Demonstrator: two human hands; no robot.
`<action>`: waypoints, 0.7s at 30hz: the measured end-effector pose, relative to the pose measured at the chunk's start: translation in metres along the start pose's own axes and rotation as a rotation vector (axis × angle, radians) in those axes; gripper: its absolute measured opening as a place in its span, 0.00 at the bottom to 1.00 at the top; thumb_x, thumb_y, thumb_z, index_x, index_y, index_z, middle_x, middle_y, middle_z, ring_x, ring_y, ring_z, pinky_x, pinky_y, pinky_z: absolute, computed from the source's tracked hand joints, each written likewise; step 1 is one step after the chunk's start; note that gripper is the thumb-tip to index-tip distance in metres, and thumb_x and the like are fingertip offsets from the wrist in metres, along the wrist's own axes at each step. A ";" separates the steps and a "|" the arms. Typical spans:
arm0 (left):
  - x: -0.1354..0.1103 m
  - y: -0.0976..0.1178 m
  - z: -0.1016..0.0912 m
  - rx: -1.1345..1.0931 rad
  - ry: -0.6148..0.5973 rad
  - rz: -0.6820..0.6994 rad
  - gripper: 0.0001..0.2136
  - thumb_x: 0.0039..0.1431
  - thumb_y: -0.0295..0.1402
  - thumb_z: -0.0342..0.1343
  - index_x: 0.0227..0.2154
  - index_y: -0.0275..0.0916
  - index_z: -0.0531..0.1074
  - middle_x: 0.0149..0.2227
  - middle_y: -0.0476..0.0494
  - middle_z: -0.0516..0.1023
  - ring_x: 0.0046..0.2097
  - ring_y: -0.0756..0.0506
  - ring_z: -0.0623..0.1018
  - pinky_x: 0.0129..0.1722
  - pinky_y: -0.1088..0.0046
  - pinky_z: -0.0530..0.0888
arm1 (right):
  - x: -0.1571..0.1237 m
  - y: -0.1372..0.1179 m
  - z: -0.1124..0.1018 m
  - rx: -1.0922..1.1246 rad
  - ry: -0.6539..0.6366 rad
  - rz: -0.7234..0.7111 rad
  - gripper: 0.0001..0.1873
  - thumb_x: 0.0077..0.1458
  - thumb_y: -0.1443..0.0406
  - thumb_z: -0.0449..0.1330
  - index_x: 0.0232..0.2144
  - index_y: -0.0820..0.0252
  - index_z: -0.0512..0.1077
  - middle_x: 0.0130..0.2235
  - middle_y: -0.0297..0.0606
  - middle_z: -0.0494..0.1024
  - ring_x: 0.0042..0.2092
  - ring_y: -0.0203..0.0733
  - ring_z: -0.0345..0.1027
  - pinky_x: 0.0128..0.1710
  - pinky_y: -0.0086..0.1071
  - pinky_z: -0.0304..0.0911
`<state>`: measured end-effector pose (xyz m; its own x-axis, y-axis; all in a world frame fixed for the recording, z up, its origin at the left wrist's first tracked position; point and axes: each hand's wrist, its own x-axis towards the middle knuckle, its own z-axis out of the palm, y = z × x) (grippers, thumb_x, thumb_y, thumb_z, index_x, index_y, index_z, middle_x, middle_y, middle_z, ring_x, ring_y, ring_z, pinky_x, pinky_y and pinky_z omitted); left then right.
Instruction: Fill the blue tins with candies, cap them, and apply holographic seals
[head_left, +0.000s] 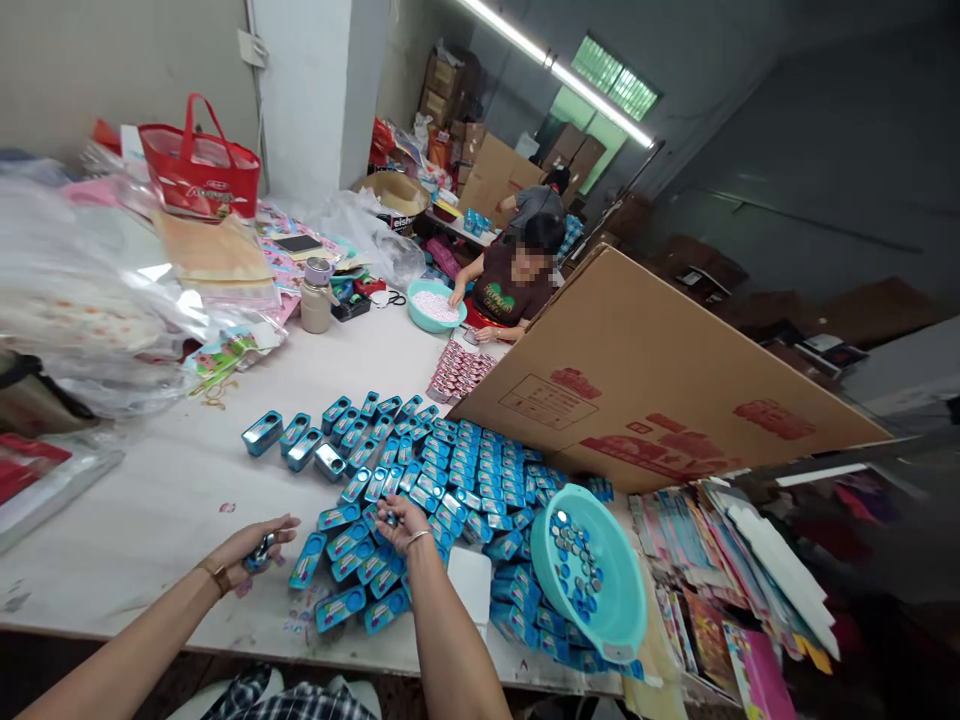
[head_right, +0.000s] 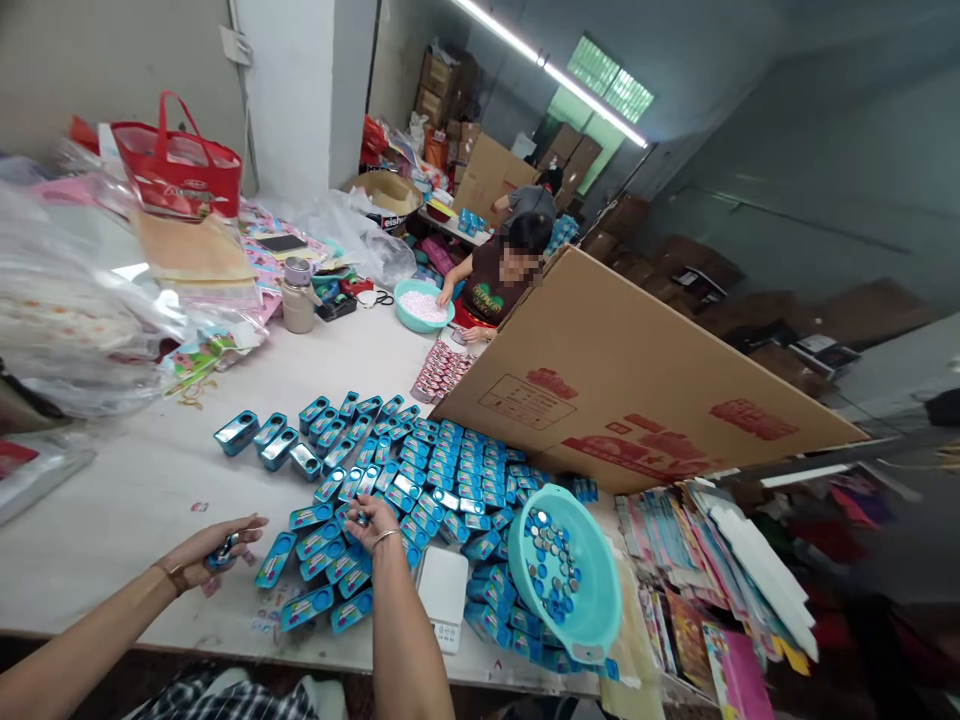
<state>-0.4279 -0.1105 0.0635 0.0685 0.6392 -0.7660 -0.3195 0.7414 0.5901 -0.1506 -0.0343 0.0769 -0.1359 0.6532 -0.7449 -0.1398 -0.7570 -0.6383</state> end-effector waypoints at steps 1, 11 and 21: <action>0.000 0.003 -0.002 -0.088 -0.013 -0.010 0.14 0.52 0.41 0.63 0.35 0.36 0.72 0.28 0.46 0.73 0.17 0.57 0.61 0.13 0.81 0.59 | 0.002 -0.003 0.000 0.054 -0.009 0.002 0.15 0.45 0.76 0.59 0.38 0.60 0.68 0.35 0.36 0.79 0.32 0.33 0.74 0.33 0.28 0.72; 0.017 0.038 0.005 -0.452 -0.057 0.004 0.11 0.56 0.26 0.56 0.43 0.35 0.72 0.39 0.41 0.75 0.22 0.56 0.70 0.17 0.82 0.66 | 0.033 -0.045 0.026 0.119 -0.027 -0.023 0.10 0.52 0.72 0.61 0.39 0.62 0.70 0.38 0.40 0.80 0.40 0.38 0.78 0.35 0.27 0.74; 0.048 0.050 0.018 -0.056 0.138 0.106 0.12 0.47 0.37 0.61 0.33 0.34 0.73 0.32 0.38 0.81 0.19 0.55 0.62 0.16 0.78 0.53 | 0.077 -0.075 0.050 -0.565 0.094 -0.218 0.10 0.63 0.62 0.54 0.33 0.60 0.69 0.21 0.30 0.73 0.19 0.32 0.65 0.20 0.23 0.59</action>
<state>-0.4238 -0.0395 0.0610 -0.0975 0.6764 -0.7300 -0.3701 0.6563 0.6575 -0.1999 0.0734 0.0774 -0.0724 0.8091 -0.5832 0.3907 -0.5149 -0.7630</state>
